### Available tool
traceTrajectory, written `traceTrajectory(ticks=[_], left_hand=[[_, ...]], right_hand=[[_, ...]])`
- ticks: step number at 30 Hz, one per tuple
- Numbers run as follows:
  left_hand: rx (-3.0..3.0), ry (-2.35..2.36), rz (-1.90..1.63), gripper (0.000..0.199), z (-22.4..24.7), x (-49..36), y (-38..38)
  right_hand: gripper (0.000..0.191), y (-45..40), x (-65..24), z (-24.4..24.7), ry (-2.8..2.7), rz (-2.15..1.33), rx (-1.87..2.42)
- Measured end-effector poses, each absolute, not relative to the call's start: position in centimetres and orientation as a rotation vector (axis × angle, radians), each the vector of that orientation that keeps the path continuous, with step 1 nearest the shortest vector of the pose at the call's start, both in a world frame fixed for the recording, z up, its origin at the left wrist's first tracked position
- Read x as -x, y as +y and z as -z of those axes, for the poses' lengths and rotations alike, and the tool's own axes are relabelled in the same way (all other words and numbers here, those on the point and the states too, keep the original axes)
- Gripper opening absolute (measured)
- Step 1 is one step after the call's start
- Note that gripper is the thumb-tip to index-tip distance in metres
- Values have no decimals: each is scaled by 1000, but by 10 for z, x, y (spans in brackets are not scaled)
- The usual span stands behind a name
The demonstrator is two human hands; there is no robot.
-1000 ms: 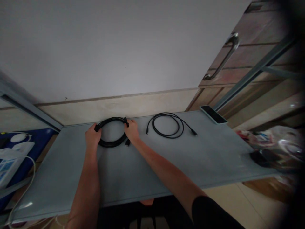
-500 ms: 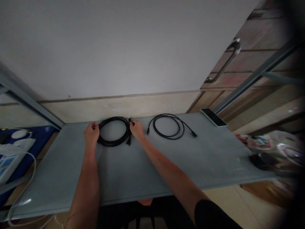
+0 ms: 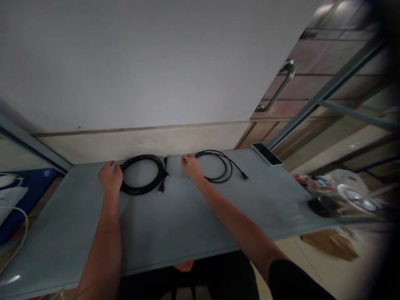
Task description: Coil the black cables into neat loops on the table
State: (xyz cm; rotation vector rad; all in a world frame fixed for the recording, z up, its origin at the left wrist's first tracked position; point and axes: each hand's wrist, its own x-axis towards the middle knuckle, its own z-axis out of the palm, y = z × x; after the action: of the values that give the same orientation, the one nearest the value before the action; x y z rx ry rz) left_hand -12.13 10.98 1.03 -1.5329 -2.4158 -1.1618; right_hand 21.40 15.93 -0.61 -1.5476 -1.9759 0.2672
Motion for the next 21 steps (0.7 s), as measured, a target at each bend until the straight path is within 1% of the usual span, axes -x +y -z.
traceTrajectory(ticks=[2,5,6,8,15,21], left_hand=[[1530,-2325,1198,37,-16,110,108],[1588,-2201,1288,36,-26,84,102],[1636,-2172,1312,36,-29,73,100],[1786,-2112,1340,35,-34,50,94],[2399,-1786,1414,31,-28,-12,73],[2713,-1586,1442,29,-18,-25,70]], right_hand=[[30,170,-259,-1,-1980,-143,1669],[33,183,-318,-8,-2033,46,2015],[33,186,-331,-8,-2060,52,2112],[33,190,-349,-7,-2108,42,2165],[29,193,-374,-15,-2270,-66,1929],[30,183,-398,-43,-2093,-26,1611]])
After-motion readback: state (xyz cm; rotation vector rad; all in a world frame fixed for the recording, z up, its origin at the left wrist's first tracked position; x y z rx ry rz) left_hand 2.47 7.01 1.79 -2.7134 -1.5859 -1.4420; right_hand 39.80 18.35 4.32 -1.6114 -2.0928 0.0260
